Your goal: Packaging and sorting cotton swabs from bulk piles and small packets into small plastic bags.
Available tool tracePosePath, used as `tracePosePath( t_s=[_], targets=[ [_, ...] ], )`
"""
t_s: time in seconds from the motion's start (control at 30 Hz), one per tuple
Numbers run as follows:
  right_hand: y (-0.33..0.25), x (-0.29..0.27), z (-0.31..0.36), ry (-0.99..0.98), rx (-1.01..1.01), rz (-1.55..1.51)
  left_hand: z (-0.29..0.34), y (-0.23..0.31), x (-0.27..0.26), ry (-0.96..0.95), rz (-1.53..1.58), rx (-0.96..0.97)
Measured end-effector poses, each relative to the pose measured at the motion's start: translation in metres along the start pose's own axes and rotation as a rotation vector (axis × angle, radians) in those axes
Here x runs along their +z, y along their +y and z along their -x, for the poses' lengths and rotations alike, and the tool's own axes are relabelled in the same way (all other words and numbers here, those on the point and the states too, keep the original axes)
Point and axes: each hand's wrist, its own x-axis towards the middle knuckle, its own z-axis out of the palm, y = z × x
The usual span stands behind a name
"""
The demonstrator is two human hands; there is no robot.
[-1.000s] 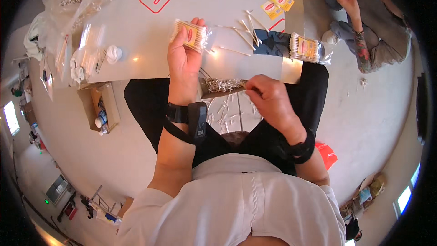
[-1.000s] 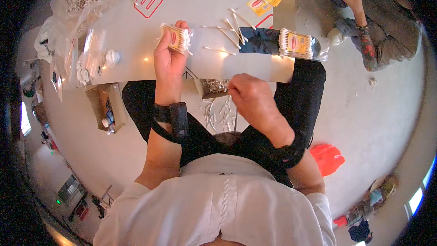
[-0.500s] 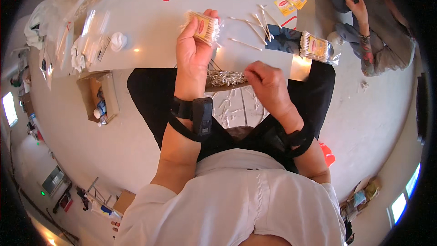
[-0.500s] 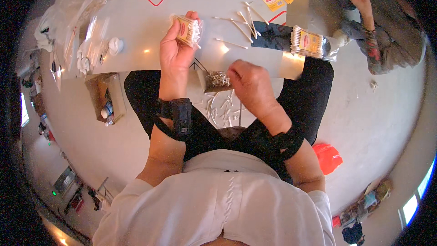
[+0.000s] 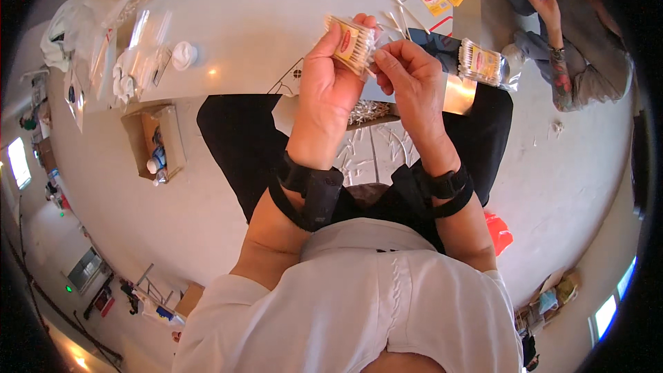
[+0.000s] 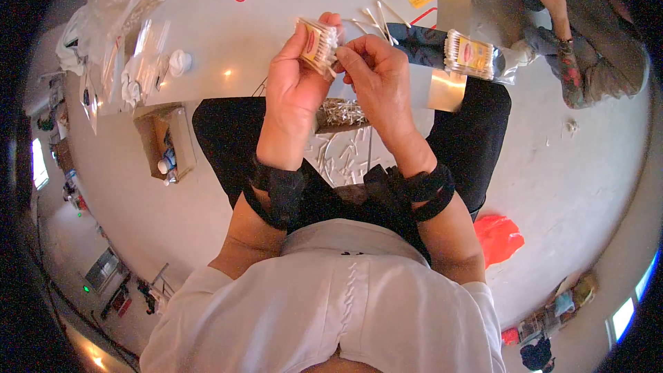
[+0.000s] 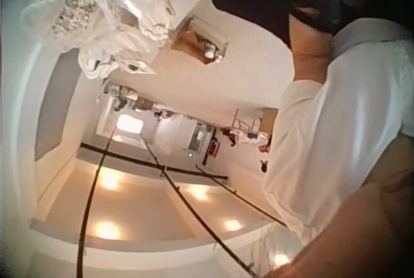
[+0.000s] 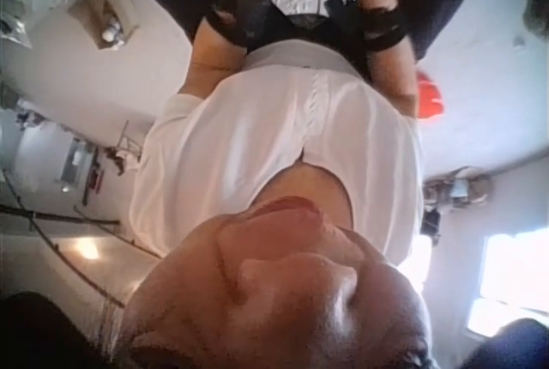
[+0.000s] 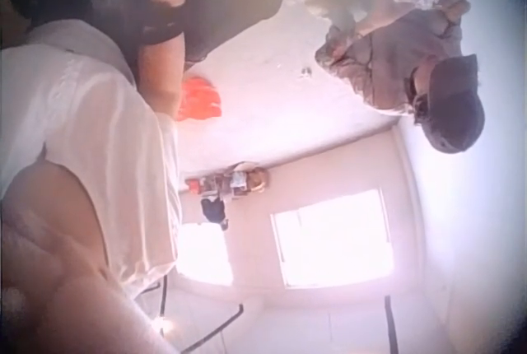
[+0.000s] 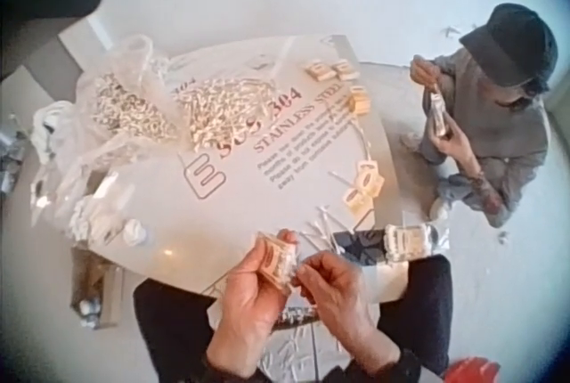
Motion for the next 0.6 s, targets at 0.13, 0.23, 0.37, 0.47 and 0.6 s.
tracePosePath(
  t_s=[0.13, 0.23, 0.37, 0.47, 0.6],
  targets=[
    [-0.005, -0.001, 0.000, -0.020, -0.046, 0.102, 0.005, -0.004, -0.004, 0.080, 0.043, 0.001],
    [-0.015, 0.000, -0.003, -0.056, -0.063, 0.175, 0.011, 0.001, -0.012, 0.012, -0.020, 0.025],
    [-0.021, 0.005, -0.006, -0.092, -0.074, 0.250, 0.021, 0.004, -0.016, 0.152, -0.306, 0.352],
    [-0.023, 0.009, -0.006, -0.100, -0.093, 0.267, 0.040, 0.011, -0.008, 0.182, -0.679, 0.573],
    [-0.010, 0.011, -0.015, -0.128, -0.114, 0.318, 0.047, 0.027, -0.012, -0.102, -1.190, 0.600]
  ],
)
